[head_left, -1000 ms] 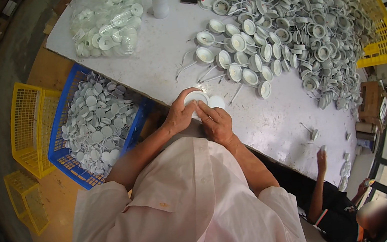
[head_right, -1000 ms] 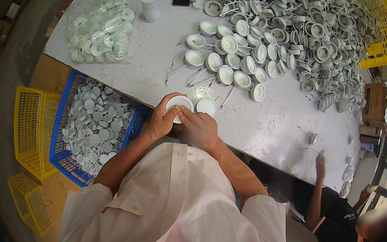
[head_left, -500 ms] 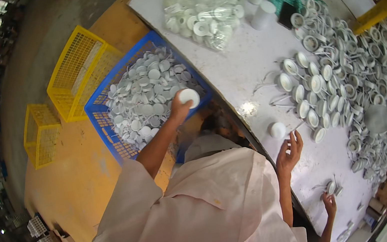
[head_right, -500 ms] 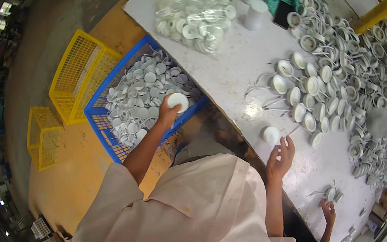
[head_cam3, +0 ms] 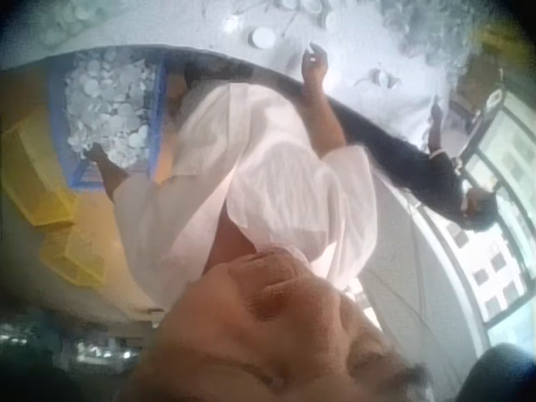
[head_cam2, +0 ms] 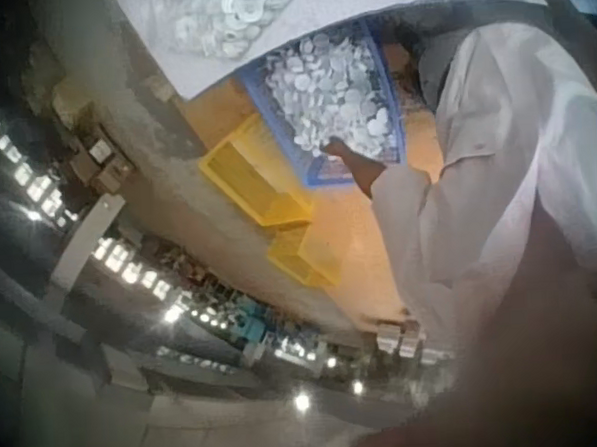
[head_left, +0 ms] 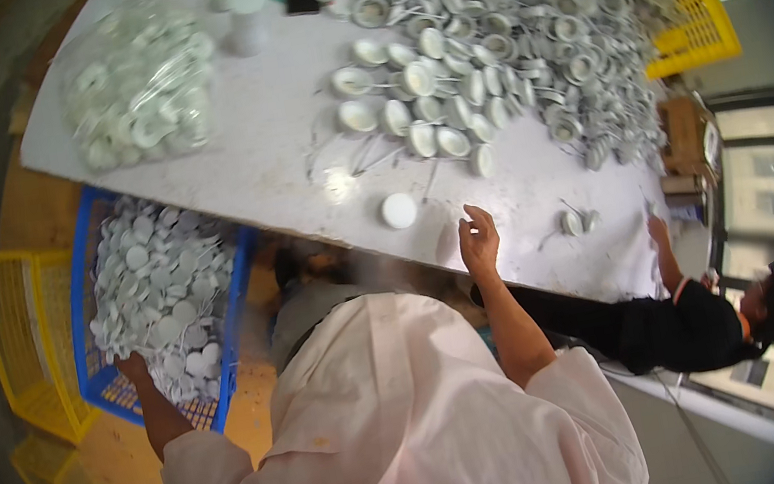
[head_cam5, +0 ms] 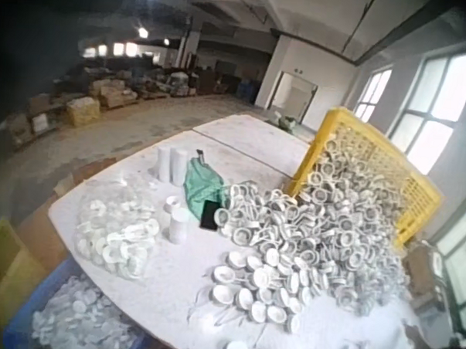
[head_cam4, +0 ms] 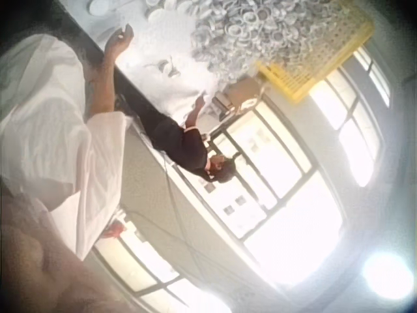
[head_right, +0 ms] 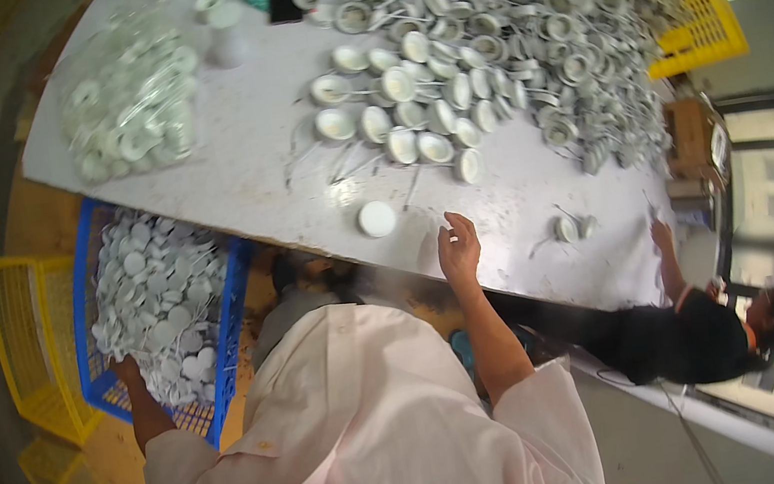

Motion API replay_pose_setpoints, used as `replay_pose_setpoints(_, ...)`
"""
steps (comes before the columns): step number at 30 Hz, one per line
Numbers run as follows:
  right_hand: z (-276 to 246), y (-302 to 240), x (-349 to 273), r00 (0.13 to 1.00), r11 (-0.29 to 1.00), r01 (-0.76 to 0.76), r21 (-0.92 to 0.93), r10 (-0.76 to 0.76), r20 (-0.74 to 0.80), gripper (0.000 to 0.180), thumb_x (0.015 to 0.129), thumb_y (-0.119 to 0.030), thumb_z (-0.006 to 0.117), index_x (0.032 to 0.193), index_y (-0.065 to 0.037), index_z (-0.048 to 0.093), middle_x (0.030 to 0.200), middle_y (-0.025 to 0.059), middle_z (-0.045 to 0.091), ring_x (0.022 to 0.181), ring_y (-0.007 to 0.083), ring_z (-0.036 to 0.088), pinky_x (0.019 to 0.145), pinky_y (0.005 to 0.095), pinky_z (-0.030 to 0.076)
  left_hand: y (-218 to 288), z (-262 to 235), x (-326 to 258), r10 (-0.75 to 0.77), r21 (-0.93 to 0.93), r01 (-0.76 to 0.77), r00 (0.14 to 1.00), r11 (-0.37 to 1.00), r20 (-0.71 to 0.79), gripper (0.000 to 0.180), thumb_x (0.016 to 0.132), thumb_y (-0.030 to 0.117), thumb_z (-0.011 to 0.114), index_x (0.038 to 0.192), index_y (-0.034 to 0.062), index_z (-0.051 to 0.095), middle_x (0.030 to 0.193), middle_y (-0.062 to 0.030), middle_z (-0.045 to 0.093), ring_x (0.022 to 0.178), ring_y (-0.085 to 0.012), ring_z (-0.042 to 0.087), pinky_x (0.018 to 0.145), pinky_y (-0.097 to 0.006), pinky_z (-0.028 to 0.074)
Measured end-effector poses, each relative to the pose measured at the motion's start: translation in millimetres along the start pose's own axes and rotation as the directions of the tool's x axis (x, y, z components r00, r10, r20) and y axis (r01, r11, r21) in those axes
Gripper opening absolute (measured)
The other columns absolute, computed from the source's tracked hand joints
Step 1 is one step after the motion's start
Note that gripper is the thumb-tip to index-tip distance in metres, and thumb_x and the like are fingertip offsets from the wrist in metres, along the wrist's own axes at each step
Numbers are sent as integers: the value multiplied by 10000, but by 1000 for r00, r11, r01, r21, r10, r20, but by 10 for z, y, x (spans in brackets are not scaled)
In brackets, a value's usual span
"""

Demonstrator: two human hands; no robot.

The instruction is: The person assembles round light fixtures by repeatedly picking up light housings from a basket and the table, pressing circular diffuser covers onto each housing by hand, and setting the assembled fixtures on the table.

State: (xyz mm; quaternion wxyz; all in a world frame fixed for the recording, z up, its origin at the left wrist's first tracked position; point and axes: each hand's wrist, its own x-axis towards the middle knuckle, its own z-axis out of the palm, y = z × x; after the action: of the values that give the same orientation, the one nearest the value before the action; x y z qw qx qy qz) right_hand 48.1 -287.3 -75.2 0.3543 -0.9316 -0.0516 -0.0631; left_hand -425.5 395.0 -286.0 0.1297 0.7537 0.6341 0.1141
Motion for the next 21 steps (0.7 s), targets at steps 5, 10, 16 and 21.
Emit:
replay_pose_setpoints(5, -491, 984, 143, 906, 916, -350, -198, 277, -319, 236, 797, -195, 630, 961, -32, 678, 916, 161, 657, 796, 284, 637, 757, 375, 502, 893, 148, -350, 376, 89, -416, 881, 905, 287, 292, 910, 201, 459, 968, 13, 675, 955, -172, 674, 943, -315, 634, 834, -413, 473)
replay_pose_setpoints(10, -1167, 1771, 179, 589, 608, -783, -128, 661, -465, 385, 745, -362, 643, 921, -22, 681, 915, 169, 679, 912, 332, 635, 851, 414, 486, 2413, 130, -1412, 407, -424, -228, 821, 876, 399, 263, 885, 229, 587, 965, -5, 675, 770, -83, 673, 682, -138, 594, 635, -295, 464)
replay_pose_setpoints(16, -1332, 2069, 445, 504, 510, -853, -109, 753, -423, 383, 719, -365, 653, 896, -27, 688, 931, 168, 681, 905, 337, 644, 833, 421, 500, 3519, -378, -2204, 556, -490, -295, 611, 821, 563, 275, 888, 227, 597, 991, -15, 677, 739, -39, 657, 663, -85, 557, 619, -259, 450)
replay_pose_setpoints(21, -1284, 2177, 444, 553, 560, -822, -103, 744, -375, 345, 712, -337, 655, 836, -17, 683, 856, 175, 682, 831, 332, 658, 781, 417, 512, 4239, -573, -2617, 699, -659, -292, 494, 693, 517, 240, 883, 169, 618, 974, -47, 669, 988, -96, 692, 749, -100, 614, 664, -231, 494)
